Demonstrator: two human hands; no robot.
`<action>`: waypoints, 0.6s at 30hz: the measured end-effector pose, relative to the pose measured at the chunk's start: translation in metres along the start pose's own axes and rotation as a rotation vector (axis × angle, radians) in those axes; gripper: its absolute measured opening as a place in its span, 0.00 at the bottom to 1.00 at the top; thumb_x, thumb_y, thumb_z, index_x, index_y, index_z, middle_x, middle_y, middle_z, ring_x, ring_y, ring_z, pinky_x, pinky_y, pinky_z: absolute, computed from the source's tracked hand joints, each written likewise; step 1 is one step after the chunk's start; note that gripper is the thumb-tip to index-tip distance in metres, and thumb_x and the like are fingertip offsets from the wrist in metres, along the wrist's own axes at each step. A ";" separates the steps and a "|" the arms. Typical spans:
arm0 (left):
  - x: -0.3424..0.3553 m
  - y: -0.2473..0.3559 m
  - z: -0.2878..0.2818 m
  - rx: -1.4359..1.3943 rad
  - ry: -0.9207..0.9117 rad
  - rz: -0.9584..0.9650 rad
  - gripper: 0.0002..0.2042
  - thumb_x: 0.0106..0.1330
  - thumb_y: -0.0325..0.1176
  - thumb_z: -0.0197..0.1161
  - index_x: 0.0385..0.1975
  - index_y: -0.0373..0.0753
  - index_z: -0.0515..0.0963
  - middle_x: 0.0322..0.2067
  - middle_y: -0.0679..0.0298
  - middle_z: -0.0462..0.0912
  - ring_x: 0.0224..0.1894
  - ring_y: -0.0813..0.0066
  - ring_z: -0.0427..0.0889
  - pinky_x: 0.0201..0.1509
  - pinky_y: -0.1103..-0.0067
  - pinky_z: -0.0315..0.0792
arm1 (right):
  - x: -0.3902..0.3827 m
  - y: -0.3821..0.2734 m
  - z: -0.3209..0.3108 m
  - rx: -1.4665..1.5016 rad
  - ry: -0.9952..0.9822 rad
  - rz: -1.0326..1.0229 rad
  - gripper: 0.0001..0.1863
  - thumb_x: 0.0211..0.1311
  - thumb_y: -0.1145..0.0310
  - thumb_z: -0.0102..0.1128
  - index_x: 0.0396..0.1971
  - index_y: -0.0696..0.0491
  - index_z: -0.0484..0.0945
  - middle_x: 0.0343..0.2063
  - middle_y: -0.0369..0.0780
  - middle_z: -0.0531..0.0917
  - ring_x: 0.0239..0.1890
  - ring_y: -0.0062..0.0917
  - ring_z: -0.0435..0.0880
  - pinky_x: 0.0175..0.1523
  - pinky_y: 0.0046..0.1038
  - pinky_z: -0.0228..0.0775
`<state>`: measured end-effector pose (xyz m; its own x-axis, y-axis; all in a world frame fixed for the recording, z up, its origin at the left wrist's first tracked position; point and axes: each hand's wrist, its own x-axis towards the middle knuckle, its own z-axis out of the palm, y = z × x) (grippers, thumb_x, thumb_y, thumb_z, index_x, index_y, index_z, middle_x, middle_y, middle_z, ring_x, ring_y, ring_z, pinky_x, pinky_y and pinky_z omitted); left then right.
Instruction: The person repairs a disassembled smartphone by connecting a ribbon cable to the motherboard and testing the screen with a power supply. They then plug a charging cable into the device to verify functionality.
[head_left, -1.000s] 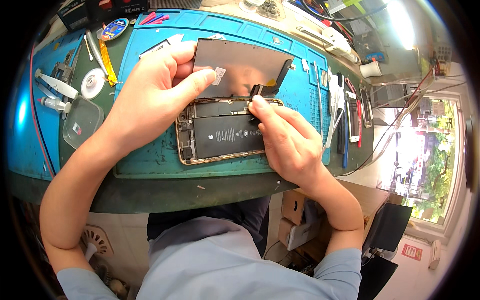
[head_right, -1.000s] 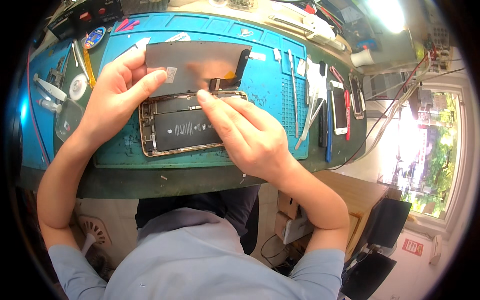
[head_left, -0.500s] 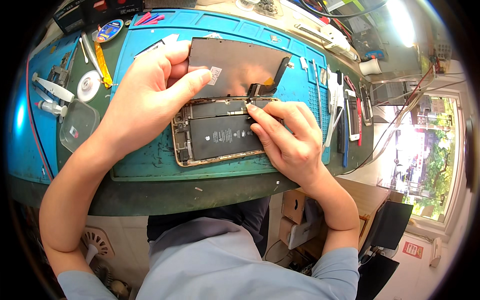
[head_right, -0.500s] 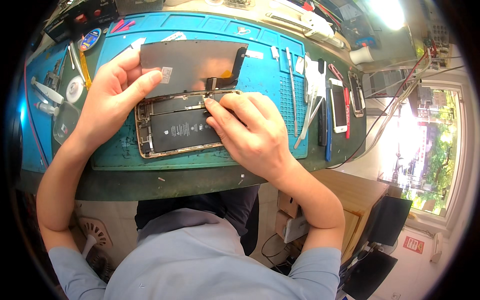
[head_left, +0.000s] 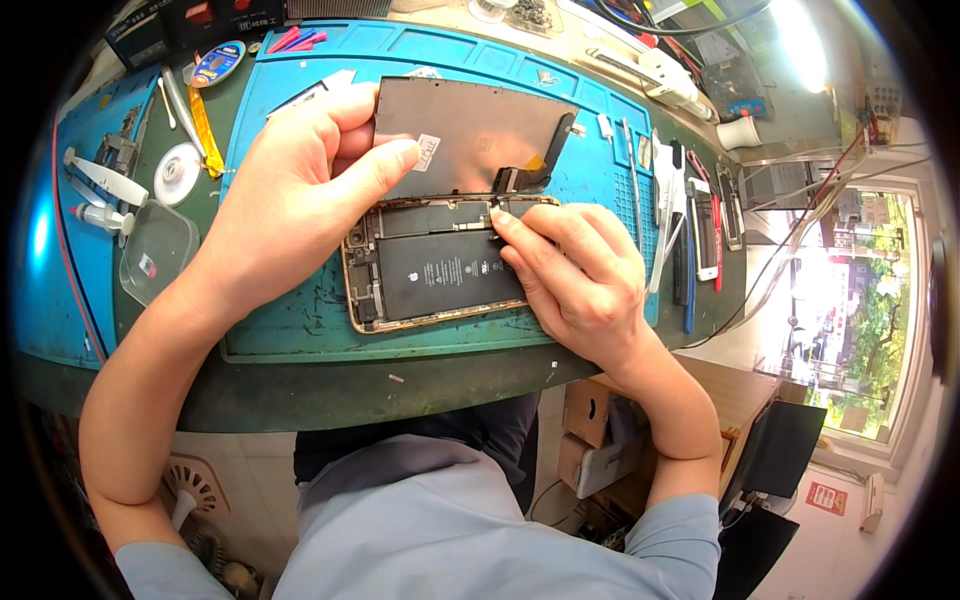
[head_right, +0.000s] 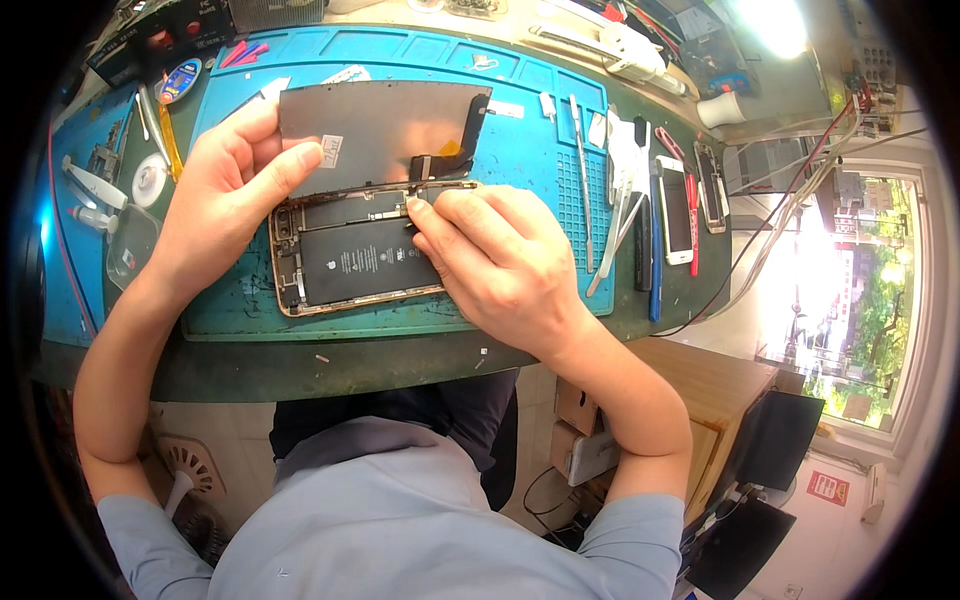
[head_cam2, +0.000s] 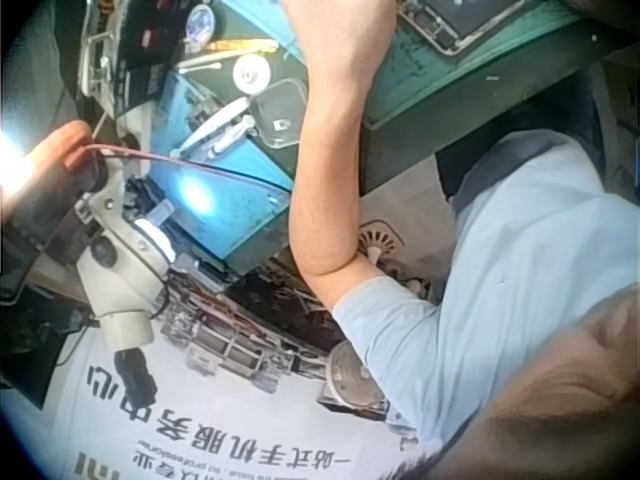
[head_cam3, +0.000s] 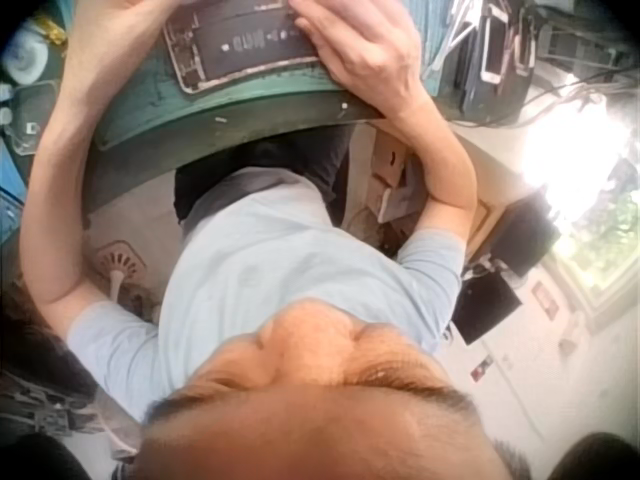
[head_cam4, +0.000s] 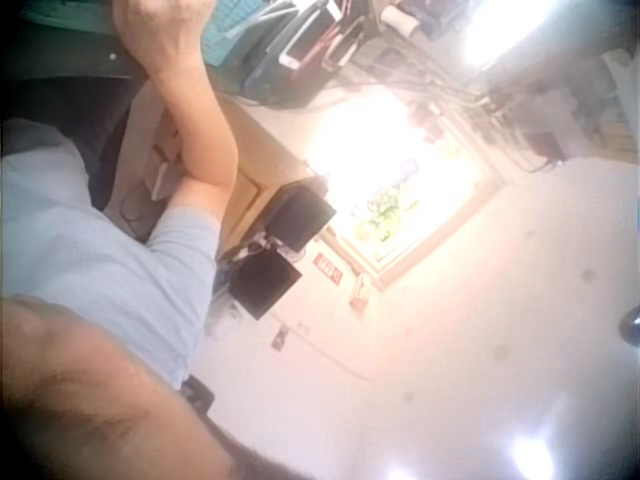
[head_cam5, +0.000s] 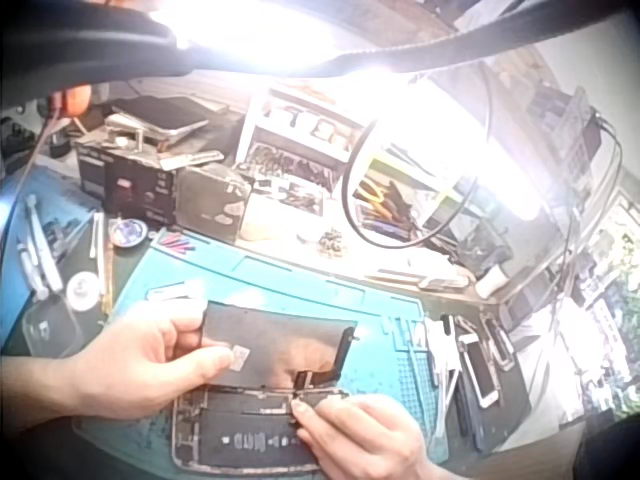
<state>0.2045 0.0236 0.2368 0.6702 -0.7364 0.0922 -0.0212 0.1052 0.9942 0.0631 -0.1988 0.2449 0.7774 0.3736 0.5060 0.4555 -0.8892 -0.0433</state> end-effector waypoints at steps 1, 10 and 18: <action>0.000 0.000 0.000 -0.007 0.006 0.008 0.13 0.76 0.28 0.59 0.55 0.28 0.76 0.45 0.61 0.87 0.44 0.84 0.83 0.50 0.82 0.79 | 0.000 0.000 0.000 -0.002 0.000 -0.001 0.16 0.51 0.74 0.73 0.43 0.58 0.86 0.37 0.36 0.80 0.37 0.28 0.83 0.41 0.31 0.75; 0.000 -0.001 -0.001 -0.016 0.000 0.001 0.12 0.76 0.26 0.59 0.55 0.28 0.76 0.45 0.62 0.86 0.45 0.85 0.82 0.50 0.82 0.78 | -0.001 0.001 0.000 -0.018 0.002 -0.012 0.17 0.51 0.74 0.74 0.43 0.57 0.86 0.38 0.36 0.80 0.37 0.28 0.83 0.42 0.31 0.76; -0.001 0.001 0.003 -0.033 0.025 0.014 0.12 0.76 0.26 0.59 0.54 0.28 0.77 0.45 0.63 0.86 0.45 0.85 0.82 0.50 0.82 0.78 | 0.000 -0.001 -0.002 0.004 -0.016 0.009 0.17 0.53 0.75 0.73 0.45 0.57 0.87 0.38 0.37 0.83 0.36 0.30 0.83 0.42 0.31 0.76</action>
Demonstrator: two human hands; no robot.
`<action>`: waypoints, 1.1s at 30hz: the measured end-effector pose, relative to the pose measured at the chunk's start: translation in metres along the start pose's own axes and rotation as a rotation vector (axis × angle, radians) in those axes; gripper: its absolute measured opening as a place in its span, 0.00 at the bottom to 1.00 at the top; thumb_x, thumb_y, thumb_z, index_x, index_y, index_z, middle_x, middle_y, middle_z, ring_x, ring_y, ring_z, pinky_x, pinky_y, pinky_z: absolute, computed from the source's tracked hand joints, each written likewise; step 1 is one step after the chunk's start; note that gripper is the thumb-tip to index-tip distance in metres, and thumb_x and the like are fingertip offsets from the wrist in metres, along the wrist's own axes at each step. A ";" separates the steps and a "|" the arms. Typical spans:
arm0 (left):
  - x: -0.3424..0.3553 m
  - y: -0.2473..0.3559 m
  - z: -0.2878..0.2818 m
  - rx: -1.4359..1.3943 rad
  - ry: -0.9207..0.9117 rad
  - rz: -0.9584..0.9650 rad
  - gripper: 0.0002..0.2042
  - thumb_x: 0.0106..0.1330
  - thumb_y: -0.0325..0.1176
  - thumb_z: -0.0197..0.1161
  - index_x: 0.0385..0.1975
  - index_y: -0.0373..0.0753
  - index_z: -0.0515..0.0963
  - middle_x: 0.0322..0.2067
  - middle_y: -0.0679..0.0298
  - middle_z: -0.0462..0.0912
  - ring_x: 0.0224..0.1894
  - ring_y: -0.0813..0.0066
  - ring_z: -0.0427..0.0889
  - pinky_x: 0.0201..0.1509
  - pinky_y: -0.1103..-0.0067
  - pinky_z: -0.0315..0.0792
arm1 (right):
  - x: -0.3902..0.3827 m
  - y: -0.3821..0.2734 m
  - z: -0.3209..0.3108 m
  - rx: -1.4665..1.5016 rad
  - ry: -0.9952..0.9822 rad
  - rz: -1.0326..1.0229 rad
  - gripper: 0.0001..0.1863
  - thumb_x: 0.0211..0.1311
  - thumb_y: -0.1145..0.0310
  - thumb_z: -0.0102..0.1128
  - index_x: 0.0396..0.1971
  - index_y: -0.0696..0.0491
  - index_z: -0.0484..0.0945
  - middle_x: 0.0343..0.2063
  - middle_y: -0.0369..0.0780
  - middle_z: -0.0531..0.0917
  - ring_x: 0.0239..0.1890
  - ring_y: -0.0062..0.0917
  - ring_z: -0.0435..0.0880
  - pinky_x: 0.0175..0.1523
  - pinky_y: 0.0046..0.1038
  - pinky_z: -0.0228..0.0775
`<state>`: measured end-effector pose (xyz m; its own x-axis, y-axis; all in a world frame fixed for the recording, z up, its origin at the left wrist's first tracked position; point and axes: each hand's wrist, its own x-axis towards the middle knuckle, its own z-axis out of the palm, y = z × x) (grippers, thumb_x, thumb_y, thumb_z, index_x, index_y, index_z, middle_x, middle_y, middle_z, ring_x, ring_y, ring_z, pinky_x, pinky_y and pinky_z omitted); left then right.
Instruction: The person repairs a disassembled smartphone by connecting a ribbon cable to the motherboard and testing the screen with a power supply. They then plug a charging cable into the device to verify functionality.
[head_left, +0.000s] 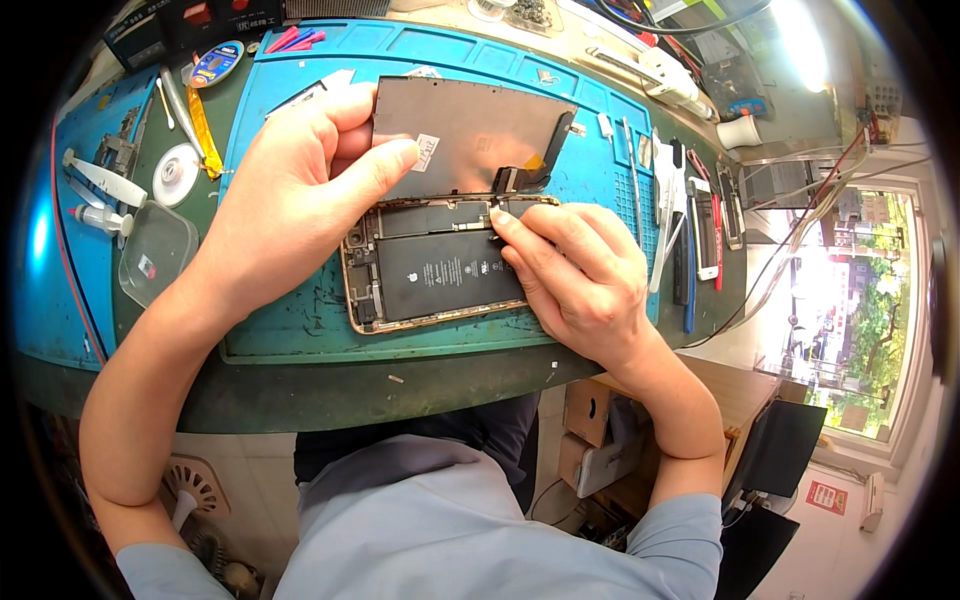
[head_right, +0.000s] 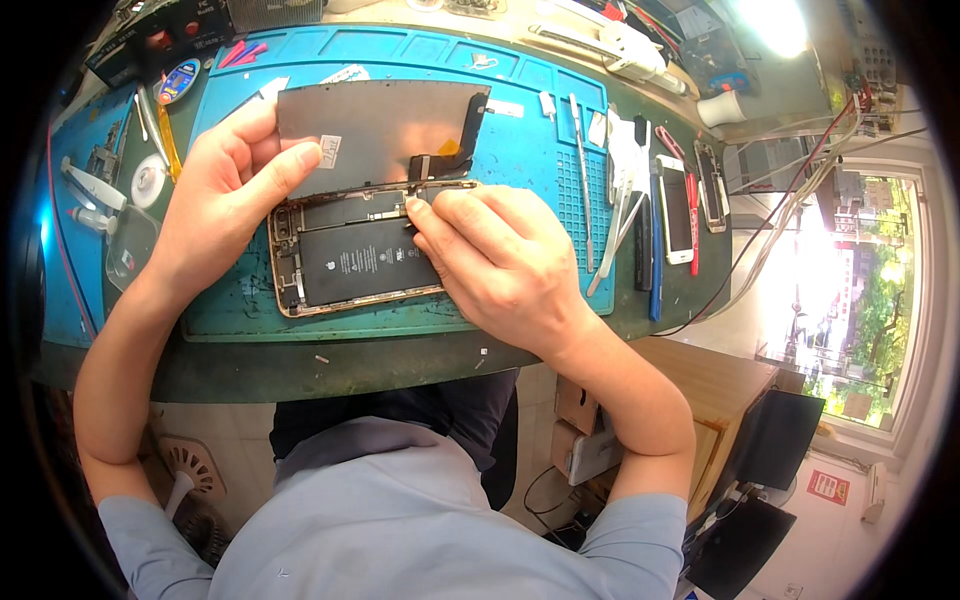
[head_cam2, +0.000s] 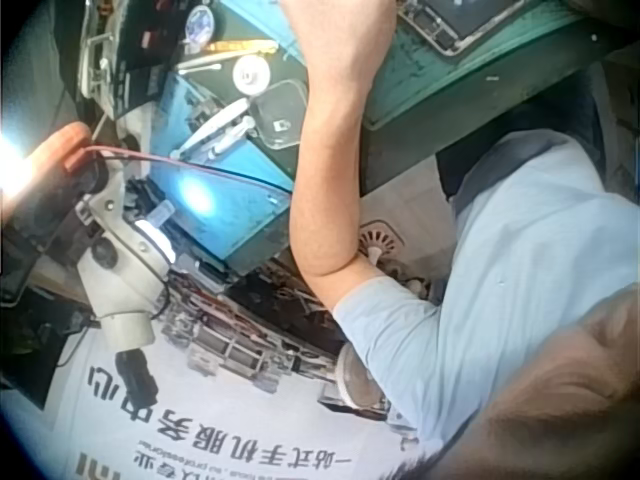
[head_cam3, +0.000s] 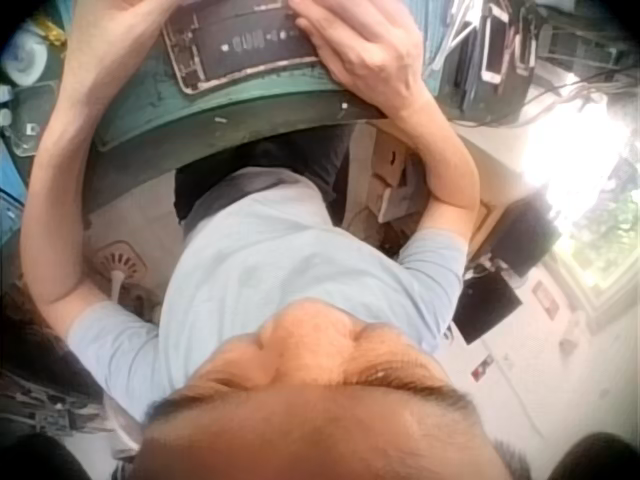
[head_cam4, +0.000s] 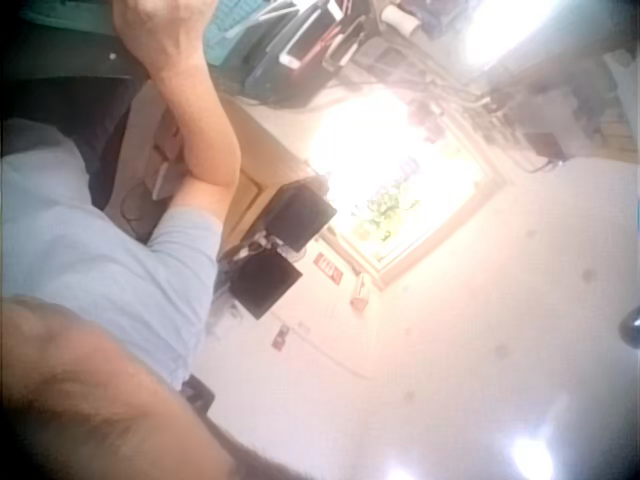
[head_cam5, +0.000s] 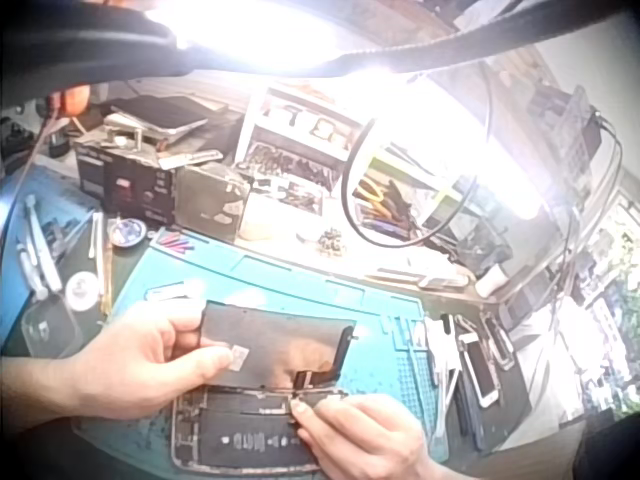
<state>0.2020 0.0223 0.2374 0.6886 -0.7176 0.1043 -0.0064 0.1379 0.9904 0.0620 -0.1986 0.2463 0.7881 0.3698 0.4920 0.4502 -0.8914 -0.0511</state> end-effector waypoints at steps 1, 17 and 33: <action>0.000 0.000 0.000 0.001 -0.004 -0.001 0.12 0.76 0.26 0.59 0.54 0.28 0.77 0.45 0.63 0.86 0.45 0.85 0.82 0.50 0.82 0.78 | 0.000 0.000 0.000 0.011 -0.003 0.010 0.17 0.54 0.76 0.73 0.46 0.57 0.87 0.38 0.38 0.83 0.36 0.31 0.83 0.42 0.31 0.76; 0.001 -0.001 -0.001 0.000 -0.003 0.000 0.12 0.76 0.27 0.59 0.54 0.28 0.77 0.46 0.63 0.86 0.45 0.84 0.83 0.51 0.82 0.79 | -0.001 0.002 0.002 -0.031 0.021 -0.022 0.17 0.50 0.74 0.74 0.43 0.56 0.87 0.38 0.35 0.82 0.38 0.28 0.84 0.42 0.31 0.78; 0.000 0.000 -0.002 0.003 -0.008 -0.030 0.14 0.77 0.27 0.59 0.57 0.29 0.76 0.48 0.63 0.86 0.49 0.83 0.83 0.55 0.81 0.78 | -0.003 -0.001 0.002 0.025 0.056 0.062 0.17 0.50 0.77 0.73 0.42 0.58 0.86 0.38 0.37 0.82 0.37 0.31 0.84 0.42 0.30 0.77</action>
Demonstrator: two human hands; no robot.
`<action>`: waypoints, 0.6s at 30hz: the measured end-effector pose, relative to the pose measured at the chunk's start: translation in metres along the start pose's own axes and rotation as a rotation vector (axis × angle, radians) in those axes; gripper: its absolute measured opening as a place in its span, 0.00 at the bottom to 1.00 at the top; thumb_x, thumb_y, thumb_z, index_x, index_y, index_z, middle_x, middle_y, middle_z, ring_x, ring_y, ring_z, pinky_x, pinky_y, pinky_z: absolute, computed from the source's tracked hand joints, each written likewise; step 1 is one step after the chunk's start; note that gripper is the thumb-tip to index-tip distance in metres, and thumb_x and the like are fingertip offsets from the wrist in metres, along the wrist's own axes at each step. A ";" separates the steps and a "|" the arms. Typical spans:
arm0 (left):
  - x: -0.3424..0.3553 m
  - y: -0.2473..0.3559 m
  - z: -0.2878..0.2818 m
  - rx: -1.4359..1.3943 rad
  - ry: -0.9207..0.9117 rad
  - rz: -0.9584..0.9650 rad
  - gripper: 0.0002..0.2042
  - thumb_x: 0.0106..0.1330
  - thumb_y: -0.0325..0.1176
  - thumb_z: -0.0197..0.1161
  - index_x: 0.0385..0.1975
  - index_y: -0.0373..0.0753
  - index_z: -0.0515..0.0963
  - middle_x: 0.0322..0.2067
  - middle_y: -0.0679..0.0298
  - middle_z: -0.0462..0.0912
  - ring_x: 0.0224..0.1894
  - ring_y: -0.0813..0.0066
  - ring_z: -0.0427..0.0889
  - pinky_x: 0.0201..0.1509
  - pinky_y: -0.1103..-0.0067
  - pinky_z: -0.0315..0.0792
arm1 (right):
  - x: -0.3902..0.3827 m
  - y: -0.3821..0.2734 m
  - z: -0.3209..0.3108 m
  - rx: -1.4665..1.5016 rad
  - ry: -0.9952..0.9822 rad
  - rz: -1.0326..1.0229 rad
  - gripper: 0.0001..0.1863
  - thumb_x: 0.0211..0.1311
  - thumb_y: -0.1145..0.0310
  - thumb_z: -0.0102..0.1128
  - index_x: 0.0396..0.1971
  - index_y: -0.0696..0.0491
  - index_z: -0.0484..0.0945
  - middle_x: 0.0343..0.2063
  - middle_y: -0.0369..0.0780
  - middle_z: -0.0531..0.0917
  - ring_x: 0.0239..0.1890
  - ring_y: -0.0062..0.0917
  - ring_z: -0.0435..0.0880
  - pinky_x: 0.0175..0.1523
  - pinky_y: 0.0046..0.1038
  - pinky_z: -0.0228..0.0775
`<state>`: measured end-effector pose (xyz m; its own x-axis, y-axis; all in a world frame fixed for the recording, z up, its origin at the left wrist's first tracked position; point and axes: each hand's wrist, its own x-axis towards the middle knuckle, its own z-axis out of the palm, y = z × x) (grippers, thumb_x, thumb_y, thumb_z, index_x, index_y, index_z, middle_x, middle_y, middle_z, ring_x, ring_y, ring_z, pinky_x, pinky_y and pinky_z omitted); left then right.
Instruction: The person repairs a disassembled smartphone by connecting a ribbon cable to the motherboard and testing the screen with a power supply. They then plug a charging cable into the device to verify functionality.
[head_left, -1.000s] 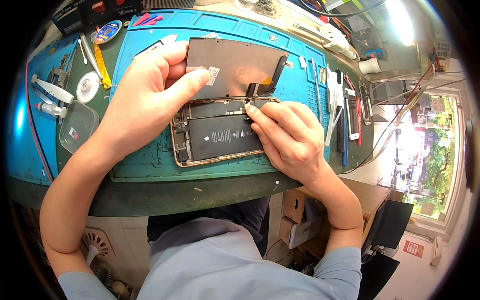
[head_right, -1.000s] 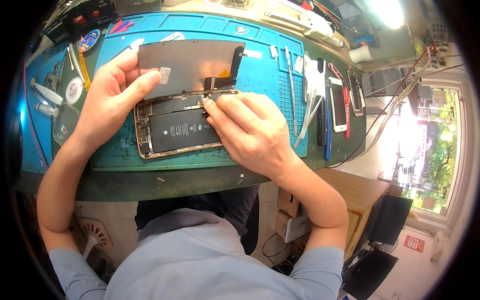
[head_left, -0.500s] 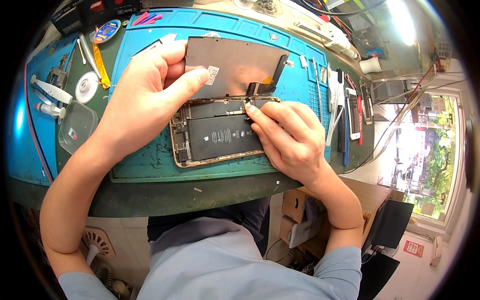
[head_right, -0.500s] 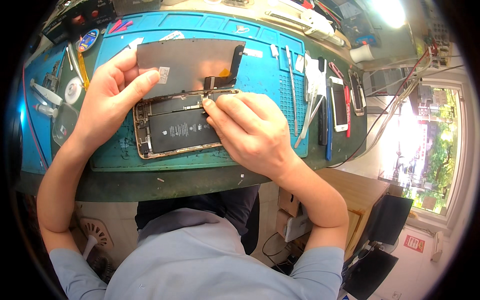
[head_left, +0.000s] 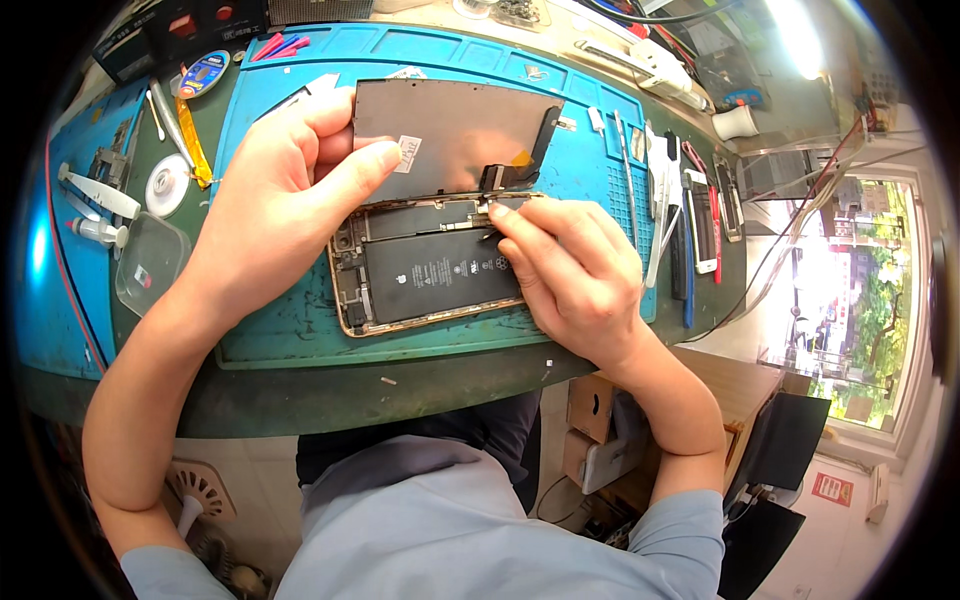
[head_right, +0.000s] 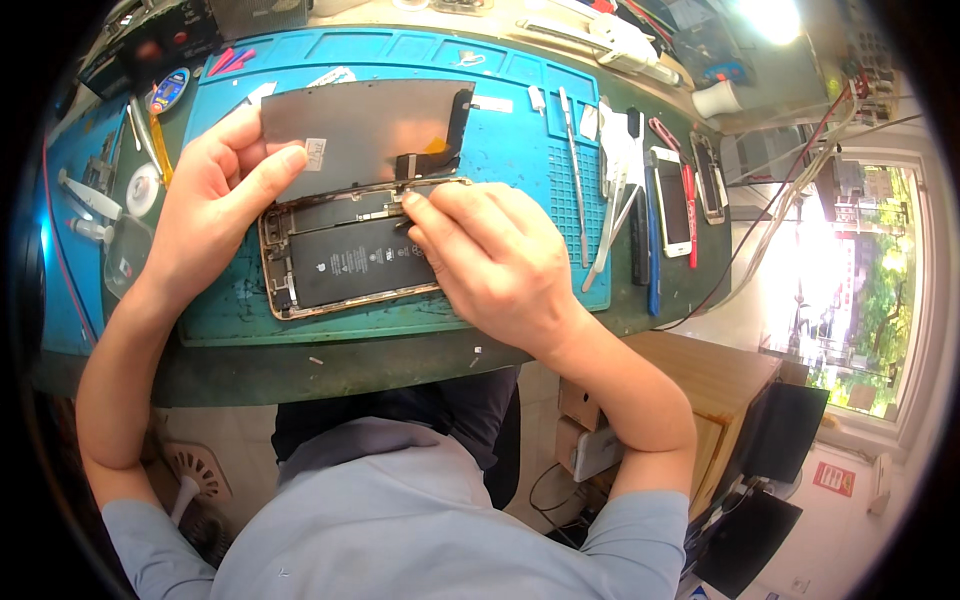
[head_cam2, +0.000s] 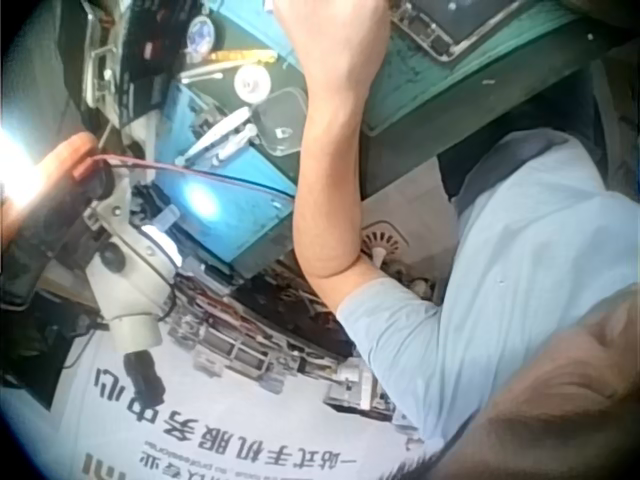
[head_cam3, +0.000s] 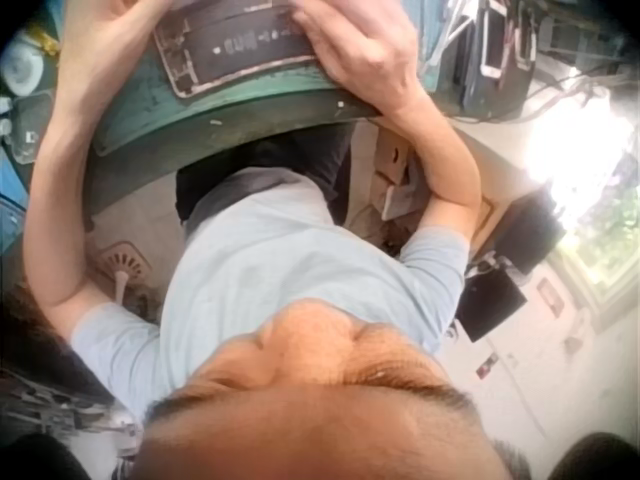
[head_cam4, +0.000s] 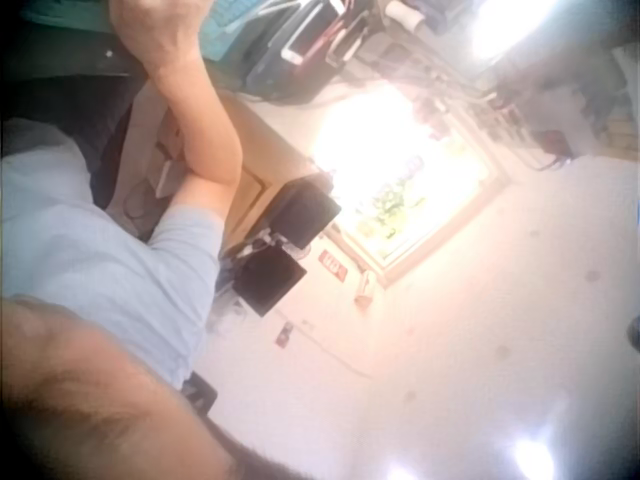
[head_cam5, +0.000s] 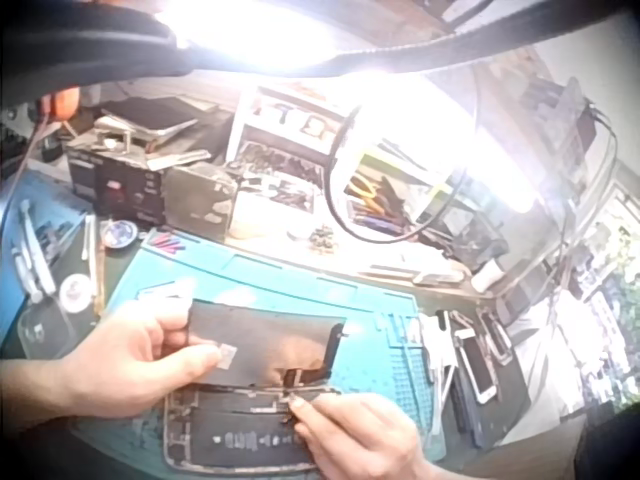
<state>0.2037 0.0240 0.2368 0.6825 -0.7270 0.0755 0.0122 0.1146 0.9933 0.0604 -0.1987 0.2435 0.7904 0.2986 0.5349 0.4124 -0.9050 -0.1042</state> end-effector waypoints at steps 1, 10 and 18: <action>0.000 0.000 -0.001 0.004 -0.003 -0.007 0.14 0.76 0.27 0.59 0.57 0.29 0.76 0.48 0.63 0.86 0.49 0.83 0.83 0.55 0.81 0.78 | -0.002 -0.001 0.001 0.018 0.010 0.040 0.17 0.50 0.78 0.73 0.42 0.58 0.86 0.38 0.37 0.82 0.37 0.31 0.84 0.42 0.31 0.77; 0.000 -0.004 -0.007 0.066 0.021 -0.054 0.15 0.76 0.28 0.60 0.57 0.28 0.74 0.48 0.62 0.85 0.49 0.83 0.81 0.53 0.82 0.75 | -0.012 0.037 -0.050 0.010 0.344 0.648 0.11 0.67 0.76 0.66 0.48 0.56 0.87 0.30 0.36 0.87 0.31 0.15 0.82 0.40 0.22 0.76; 0.003 -0.001 -0.005 0.030 -0.003 -0.053 0.16 0.76 0.28 0.60 0.59 0.29 0.74 0.50 0.61 0.84 0.51 0.80 0.81 0.57 0.81 0.74 | -0.038 0.064 -0.099 -0.297 -0.103 1.021 0.14 0.67 0.56 0.66 0.43 0.49 0.88 0.28 0.40 0.89 0.32 0.35 0.89 0.40 0.33 0.79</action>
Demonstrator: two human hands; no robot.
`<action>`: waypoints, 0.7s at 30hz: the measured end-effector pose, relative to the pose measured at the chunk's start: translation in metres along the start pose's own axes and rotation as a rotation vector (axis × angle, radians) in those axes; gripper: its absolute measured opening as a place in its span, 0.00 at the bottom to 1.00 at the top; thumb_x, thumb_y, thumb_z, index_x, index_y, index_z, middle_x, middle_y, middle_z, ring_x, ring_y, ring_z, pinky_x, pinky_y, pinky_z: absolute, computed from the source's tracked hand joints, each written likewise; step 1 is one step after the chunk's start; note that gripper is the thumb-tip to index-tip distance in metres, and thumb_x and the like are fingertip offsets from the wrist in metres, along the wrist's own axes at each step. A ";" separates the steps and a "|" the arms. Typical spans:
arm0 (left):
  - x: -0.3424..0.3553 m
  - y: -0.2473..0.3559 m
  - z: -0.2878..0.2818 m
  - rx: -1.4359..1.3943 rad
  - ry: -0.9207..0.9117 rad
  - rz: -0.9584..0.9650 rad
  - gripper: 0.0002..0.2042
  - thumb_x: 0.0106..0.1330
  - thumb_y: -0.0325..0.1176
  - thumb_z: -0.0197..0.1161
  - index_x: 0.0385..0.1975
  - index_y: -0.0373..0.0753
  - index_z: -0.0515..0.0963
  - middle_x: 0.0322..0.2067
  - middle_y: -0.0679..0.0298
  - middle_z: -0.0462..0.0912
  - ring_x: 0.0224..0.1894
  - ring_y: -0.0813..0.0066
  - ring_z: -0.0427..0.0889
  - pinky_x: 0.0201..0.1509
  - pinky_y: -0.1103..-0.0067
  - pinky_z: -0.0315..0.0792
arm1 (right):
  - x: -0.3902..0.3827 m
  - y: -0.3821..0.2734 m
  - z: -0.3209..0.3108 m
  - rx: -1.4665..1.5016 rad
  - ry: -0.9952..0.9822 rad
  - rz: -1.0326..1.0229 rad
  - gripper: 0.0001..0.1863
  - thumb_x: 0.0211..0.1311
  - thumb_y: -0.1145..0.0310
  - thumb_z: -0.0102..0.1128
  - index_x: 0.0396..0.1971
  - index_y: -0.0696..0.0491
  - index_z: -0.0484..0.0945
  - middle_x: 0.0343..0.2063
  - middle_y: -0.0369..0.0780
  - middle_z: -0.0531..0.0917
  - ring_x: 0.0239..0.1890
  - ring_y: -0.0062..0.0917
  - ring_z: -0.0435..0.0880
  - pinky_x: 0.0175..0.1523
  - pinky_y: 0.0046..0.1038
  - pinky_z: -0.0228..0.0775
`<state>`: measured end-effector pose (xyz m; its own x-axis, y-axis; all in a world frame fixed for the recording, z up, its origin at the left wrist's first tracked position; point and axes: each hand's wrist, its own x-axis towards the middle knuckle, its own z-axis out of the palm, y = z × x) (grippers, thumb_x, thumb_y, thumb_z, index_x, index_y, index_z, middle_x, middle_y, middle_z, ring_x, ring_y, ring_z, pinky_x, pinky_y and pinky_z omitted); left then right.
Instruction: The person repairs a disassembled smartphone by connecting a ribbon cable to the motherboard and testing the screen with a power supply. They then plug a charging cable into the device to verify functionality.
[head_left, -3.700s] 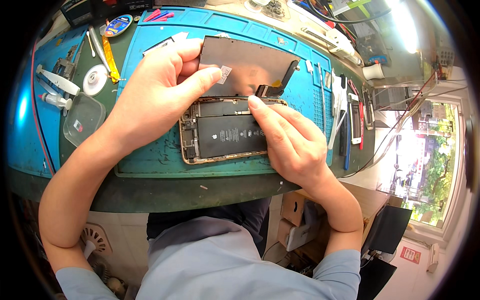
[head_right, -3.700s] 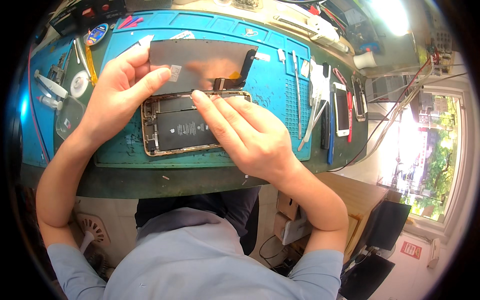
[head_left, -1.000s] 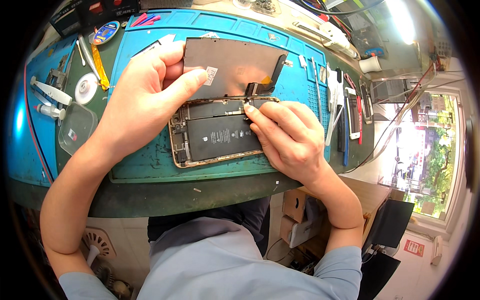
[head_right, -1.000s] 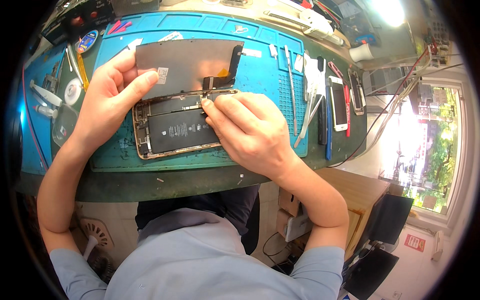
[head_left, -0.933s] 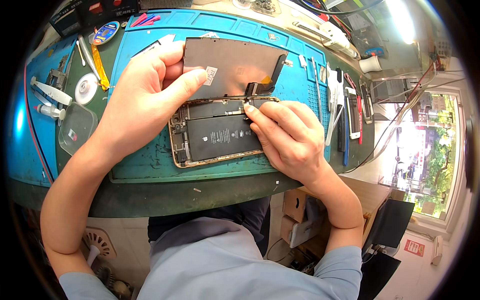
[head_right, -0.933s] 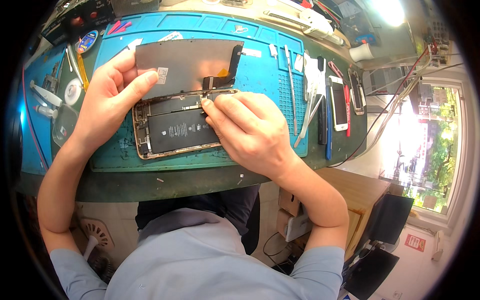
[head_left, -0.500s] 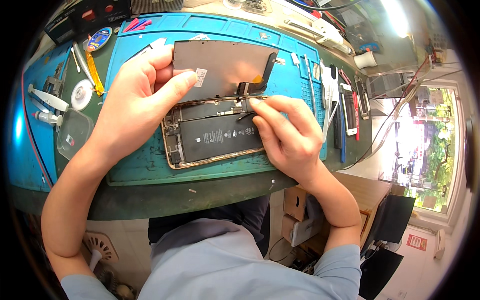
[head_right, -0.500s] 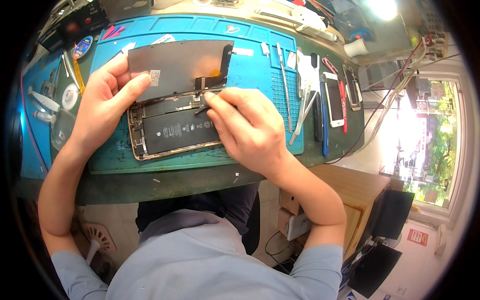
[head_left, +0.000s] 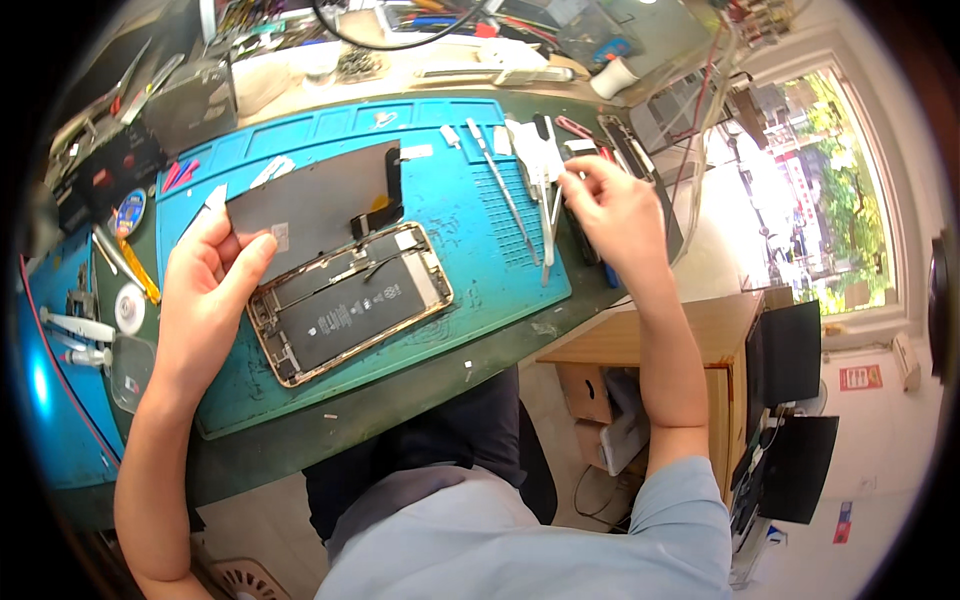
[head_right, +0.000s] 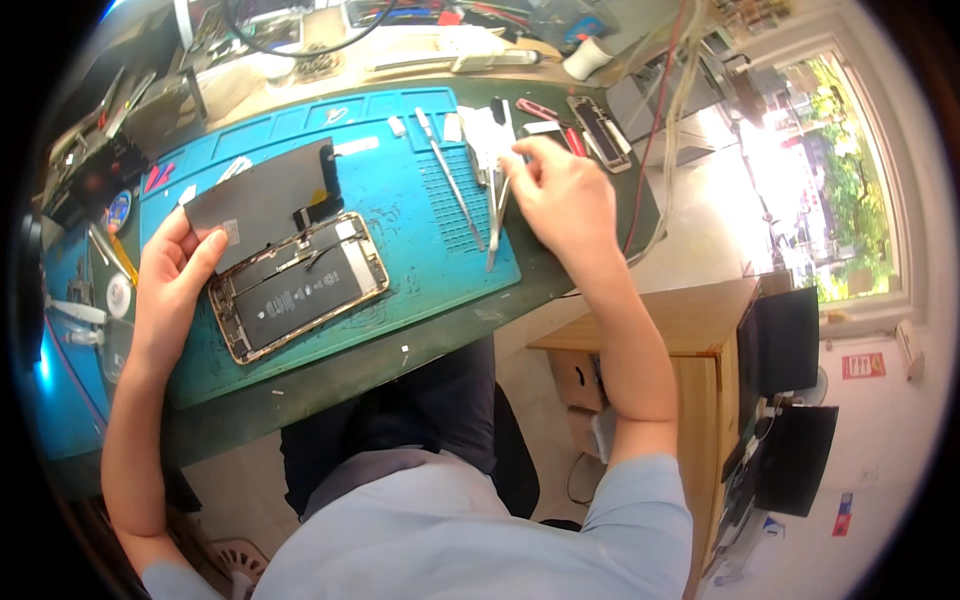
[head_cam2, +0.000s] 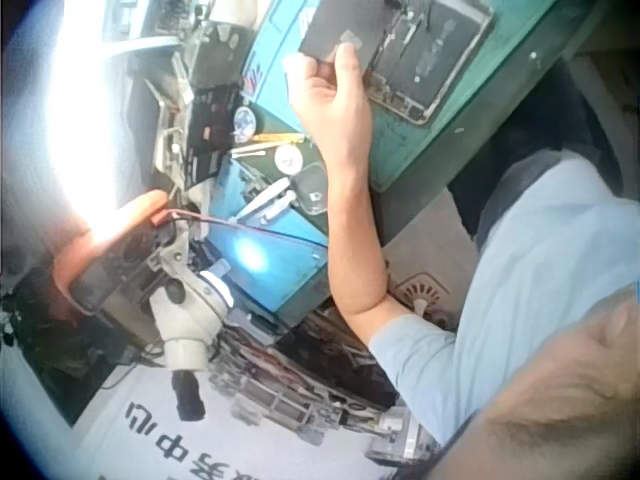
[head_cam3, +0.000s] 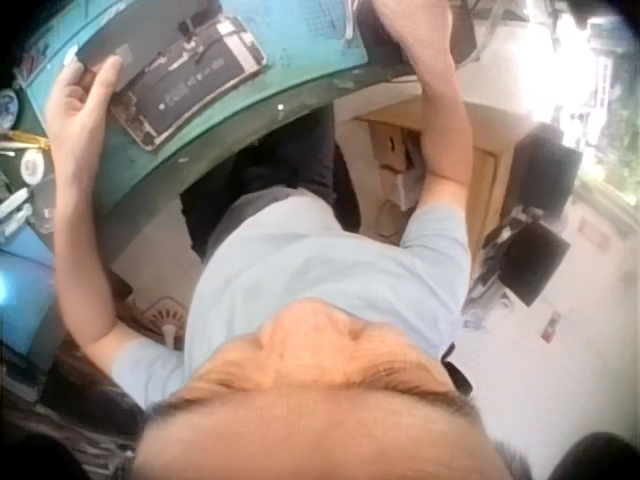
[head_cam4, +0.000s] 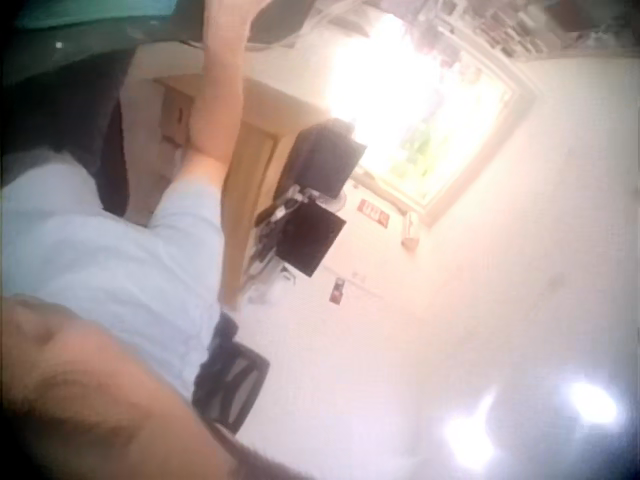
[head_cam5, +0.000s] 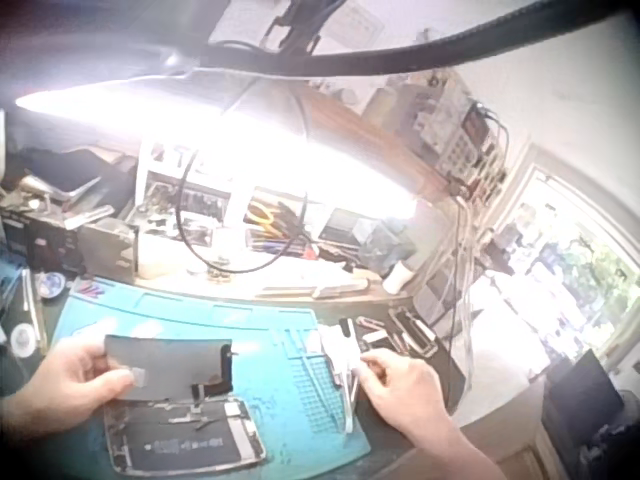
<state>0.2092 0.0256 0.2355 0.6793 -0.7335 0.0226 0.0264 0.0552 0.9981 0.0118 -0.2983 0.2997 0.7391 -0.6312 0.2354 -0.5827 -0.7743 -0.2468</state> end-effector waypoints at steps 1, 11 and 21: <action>0.000 0.000 -0.001 0.005 -0.008 0.003 0.16 0.76 0.27 0.59 0.59 0.29 0.74 0.50 0.61 0.84 0.52 0.80 0.81 0.58 0.81 0.74 | -0.001 0.002 0.003 -0.051 0.018 -0.003 0.15 0.67 0.54 0.65 0.42 0.48 0.88 0.26 0.39 0.89 0.30 0.35 0.89 0.39 0.35 0.79; -0.001 -0.003 -0.008 0.010 -0.054 0.013 0.16 0.76 0.25 0.57 0.61 0.29 0.74 0.54 0.60 0.82 0.57 0.77 0.80 0.64 0.78 0.72 | -0.034 -0.041 0.006 0.545 -0.360 -0.326 0.08 0.69 0.71 0.65 0.44 0.56 0.88 0.37 0.35 0.86 0.38 0.13 0.81 0.42 0.20 0.72; -0.001 0.000 -0.003 -0.035 -0.042 0.010 0.15 0.76 0.24 0.58 0.59 0.28 0.75 0.54 0.60 0.83 0.56 0.77 0.80 0.64 0.78 0.73 | -0.043 -0.091 0.023 1.522 -1.130 0.515 0.23 0.76 0.67 0.57 0.65 0.59 0.70 0.31 0.32 0.75 0.22 0.08 0.65 0.23 0.13 0.55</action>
<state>0.2107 0.0289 0.2351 0.6483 -0.7606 0.0352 0.0461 0.0854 0.9953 0.0411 -0.2001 0.2902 0.8233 0.0444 -0.5659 -0.5066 0.5072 -0.6972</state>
